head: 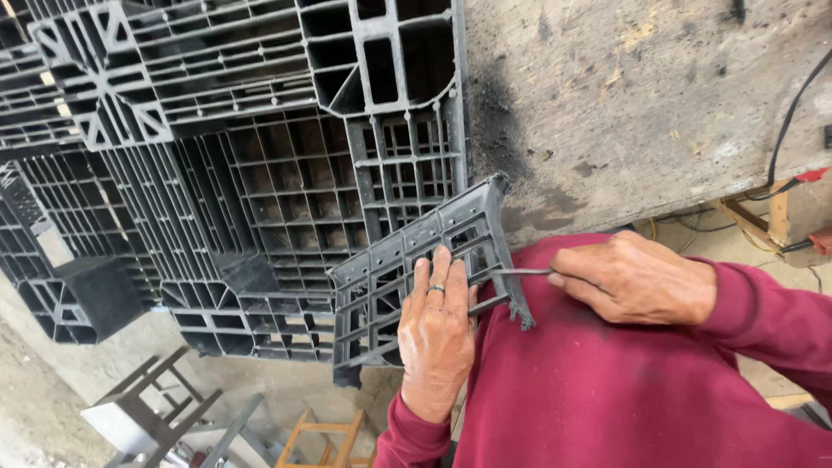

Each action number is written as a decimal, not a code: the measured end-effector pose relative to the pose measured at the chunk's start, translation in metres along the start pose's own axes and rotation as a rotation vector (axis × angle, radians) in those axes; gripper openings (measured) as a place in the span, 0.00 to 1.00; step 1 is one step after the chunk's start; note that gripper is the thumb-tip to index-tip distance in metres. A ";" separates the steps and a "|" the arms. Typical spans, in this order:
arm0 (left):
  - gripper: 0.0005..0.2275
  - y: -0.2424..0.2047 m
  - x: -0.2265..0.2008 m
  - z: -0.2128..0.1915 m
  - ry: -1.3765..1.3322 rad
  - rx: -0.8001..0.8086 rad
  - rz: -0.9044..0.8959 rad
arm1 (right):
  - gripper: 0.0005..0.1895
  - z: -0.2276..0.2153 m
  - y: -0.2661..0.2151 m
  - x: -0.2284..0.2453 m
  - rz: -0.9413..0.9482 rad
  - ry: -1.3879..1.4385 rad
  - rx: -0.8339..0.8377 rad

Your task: The person cuts pieces of a black plastic pallet using an angle grinder and then cleans the edges with a tool.

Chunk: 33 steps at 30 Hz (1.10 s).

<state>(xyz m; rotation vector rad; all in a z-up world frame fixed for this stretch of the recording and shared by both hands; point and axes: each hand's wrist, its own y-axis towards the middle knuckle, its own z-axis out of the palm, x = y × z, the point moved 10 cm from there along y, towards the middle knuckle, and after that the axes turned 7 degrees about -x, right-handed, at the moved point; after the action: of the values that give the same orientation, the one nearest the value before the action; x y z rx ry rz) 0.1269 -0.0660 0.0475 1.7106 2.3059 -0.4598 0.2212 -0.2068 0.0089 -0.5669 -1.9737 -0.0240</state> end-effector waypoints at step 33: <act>0.18 0.003 0.007 -0.010 -0.006 -0.022 -0.037 | 0.10 -0.009 0.024 0.044 -0.253 -0.284 -0.063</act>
<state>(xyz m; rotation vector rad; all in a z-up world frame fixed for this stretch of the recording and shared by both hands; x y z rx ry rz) 0.1277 -0.0549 0.0534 1.6572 2.3330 -0.4443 0.2227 -0.1707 0.0453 -0.3724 -2.3193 -0.1712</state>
